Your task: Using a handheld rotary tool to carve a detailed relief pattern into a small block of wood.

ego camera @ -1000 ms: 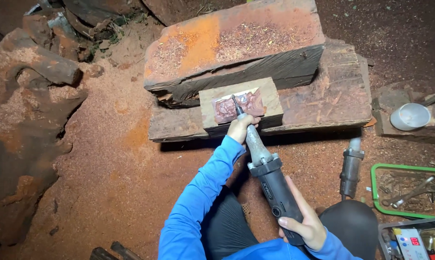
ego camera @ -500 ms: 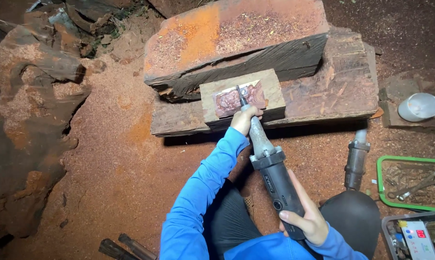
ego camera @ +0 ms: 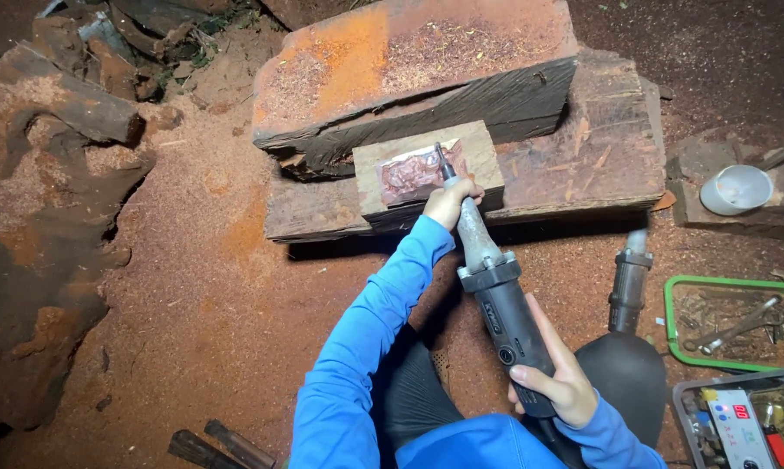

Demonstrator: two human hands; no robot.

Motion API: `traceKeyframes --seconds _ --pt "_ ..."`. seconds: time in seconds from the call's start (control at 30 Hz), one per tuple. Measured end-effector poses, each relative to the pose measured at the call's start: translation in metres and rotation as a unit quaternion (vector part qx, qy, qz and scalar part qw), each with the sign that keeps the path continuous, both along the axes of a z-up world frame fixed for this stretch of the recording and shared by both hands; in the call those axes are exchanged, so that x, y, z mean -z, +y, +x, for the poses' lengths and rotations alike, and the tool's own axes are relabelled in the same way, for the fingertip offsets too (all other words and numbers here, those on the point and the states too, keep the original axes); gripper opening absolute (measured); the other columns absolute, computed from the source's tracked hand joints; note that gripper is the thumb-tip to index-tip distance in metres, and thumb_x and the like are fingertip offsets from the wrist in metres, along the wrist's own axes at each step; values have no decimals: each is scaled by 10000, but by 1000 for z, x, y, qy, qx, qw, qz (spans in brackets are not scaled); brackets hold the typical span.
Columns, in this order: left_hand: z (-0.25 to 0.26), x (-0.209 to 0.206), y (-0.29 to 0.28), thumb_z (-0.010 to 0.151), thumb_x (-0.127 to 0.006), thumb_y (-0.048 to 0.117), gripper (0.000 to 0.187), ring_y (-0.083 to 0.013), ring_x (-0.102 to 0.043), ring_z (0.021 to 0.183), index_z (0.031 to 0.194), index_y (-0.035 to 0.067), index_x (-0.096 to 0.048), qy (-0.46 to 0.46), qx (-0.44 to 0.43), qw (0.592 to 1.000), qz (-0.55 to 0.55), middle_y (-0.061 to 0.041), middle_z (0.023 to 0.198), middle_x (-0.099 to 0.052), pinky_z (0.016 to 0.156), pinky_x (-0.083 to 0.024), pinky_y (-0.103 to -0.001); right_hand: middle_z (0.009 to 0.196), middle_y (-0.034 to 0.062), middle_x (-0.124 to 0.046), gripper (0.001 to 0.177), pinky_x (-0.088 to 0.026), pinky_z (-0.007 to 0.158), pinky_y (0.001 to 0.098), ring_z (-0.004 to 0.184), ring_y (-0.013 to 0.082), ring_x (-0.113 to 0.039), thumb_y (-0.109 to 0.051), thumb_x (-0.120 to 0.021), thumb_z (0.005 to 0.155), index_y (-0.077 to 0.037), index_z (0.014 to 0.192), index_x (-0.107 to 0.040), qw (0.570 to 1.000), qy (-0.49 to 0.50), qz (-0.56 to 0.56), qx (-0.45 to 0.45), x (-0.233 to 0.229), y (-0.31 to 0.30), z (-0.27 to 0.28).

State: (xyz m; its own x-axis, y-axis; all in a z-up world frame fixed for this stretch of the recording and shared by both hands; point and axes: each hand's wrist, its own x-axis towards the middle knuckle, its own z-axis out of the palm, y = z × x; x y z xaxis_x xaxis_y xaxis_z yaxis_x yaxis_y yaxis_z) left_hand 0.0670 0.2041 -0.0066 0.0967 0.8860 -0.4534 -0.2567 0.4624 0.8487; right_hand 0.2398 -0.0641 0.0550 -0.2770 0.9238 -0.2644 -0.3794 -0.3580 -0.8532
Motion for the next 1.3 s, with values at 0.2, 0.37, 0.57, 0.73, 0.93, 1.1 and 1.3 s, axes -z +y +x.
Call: traceKeyframes --seconds 0.2,0.37,0.57,0.73,0.93,1.1,1.3 --pt "5 8 2 766 -674 137 258 -219 -701 793 886 -83 -730 7 -18 1000 14 -153 835 -721 755 -556 -289 1374 277 -543 1067 -576 372 335 536 228 -701 10 -620 742 -201 1632 -71 1000 -6 5 -4 5 0 1" --pt "6 0 0 748 -679 131 255 -220 -692 777 881 -84 -713 20 -22 999 12 -160 815 -705 741 -552 -292 1399 273 -519 1067 -575 374 334 536 227 -703 11 -612 750 -202 1632 -51 1000 6 14 -12 10 1 2" --pt "10 -7 -9 749 -678 136 279 -224 -701 781 895 -98 -714 43 -30 999 6 -165 812 -708 742 -556 -297 1461 239 -475 1058 -575 382 327 542 222 -702 23 -590 752 -204 1632 -48 999 26 21 -19 16 0 3" --pt "15 -12 -12 726 -676 158 287 -221 -663 689 851 -96 -722 82 -27 996 5 -151 759 -710 690 -542 -288 1476 242 -447 1046 -571 392 328 559 232 -708 11 -572 760 -186 1633 -30 998 38 43 -29 21 -2 7" --pt "15 -16 -12 719 -680 157 302 -229 -685 731 877 -98 -717 84 -27 996 -1 -159 801 -717 708 -559 -293 1446 242 -479 1039 -576 391 329 567 241 -705 41 -568 770 -199 1635 -46 997 59 42 -32 28 -1 16" --pt "14 -15 -11 721 -676 155 289 -216 -662 707 874 -89 -708 61 -41 997 1 -149 778 -709 699 -535 -277 1387 236 -514 1037 -548 372 339 539 251 -686 42 -573 752 -213 1635 -93 998 37 26 -49 21 4 23" --pt "24 -14 -17 711 -688 191 296 -216 -643 668 831 -78 -723 110 -55 992 13 -129 742 -702 688 -531 -276 1406 243 -501 1036 -554 375 351 551 268 -694 4 -584 767 -203 1637 -61 992 89 55 -68 42 4 31"
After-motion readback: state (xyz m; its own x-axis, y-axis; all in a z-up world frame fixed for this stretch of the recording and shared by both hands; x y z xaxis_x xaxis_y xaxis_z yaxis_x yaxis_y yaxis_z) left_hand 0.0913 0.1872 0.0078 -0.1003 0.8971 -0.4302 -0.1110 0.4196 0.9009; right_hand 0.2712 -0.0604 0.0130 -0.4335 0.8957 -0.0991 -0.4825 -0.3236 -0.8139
